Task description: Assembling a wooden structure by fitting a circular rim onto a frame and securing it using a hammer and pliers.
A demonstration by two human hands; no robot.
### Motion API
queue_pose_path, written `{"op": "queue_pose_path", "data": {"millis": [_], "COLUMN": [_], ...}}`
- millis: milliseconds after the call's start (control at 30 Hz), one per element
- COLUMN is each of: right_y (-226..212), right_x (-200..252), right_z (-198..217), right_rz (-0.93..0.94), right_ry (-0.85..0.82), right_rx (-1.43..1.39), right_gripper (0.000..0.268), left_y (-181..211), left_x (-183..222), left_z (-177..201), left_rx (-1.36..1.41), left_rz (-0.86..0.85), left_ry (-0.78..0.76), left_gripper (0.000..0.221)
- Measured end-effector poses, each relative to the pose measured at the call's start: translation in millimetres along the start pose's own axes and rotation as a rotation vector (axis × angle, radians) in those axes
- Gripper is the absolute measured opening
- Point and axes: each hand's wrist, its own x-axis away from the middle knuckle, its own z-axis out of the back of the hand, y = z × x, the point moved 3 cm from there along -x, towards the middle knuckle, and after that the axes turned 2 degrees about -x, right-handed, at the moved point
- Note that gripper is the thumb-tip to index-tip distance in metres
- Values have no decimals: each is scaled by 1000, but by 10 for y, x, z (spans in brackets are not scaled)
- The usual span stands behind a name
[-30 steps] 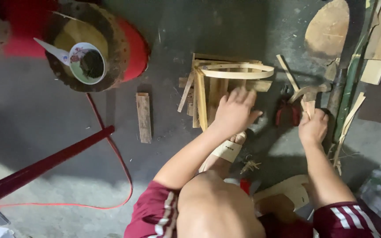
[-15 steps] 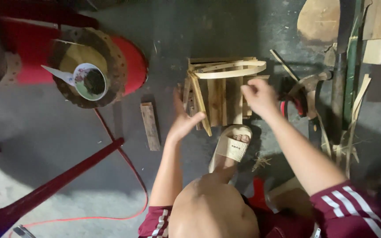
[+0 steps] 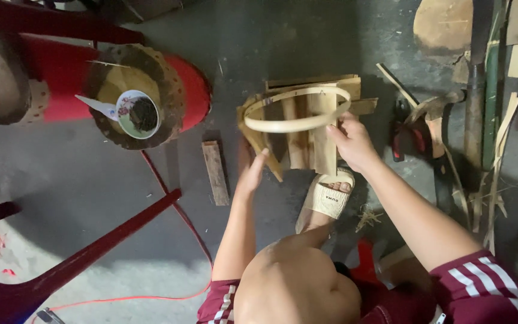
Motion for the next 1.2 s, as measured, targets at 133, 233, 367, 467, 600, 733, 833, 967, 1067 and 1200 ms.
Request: {"op": "queue_pose_path", "data": {"millis": [133,233,367,467,600,733,833,967,1067,1200], "right_y": [175,-98,-243,-586,-787,-580,-634,-446,-436,-360], "right_x": [21,129,127,316,485,488,440,327,271,207], "right_z": [150,209,324,429,463,570,536,533,533,570], "right_rz": [128,226,309,416,596,736,849,892,910,899], "right_ry": [-106,-154,-229,-191,-75,82,163,183,188,192], "right_rx": [2,-9,-129,-66,-27,230,283,332,331,336], "right_gripper": [23,19,18,29,28,28,27,21,19,22], "left_y": [-138,65,188,-459,823,986,811,514,540,735], "left_x": [116,186,231,264,303,315,302,295,302,288], "left_z": [111,93,-17,6,-184,-241,-230,-221,-196,-93], "left_rx": [-11,-10,75,27,74,-138,-119,-127,-195,-171], "left_rz": [-128,-260,-302,-332,-535,-759,-725,-645,-624,-605], "left_ry": [-18,-53,-78,-57,-52,-17,-49,-91,-156,-261], "left_gripper": [78,68,48,29,37,56,64,79,91,70]}}
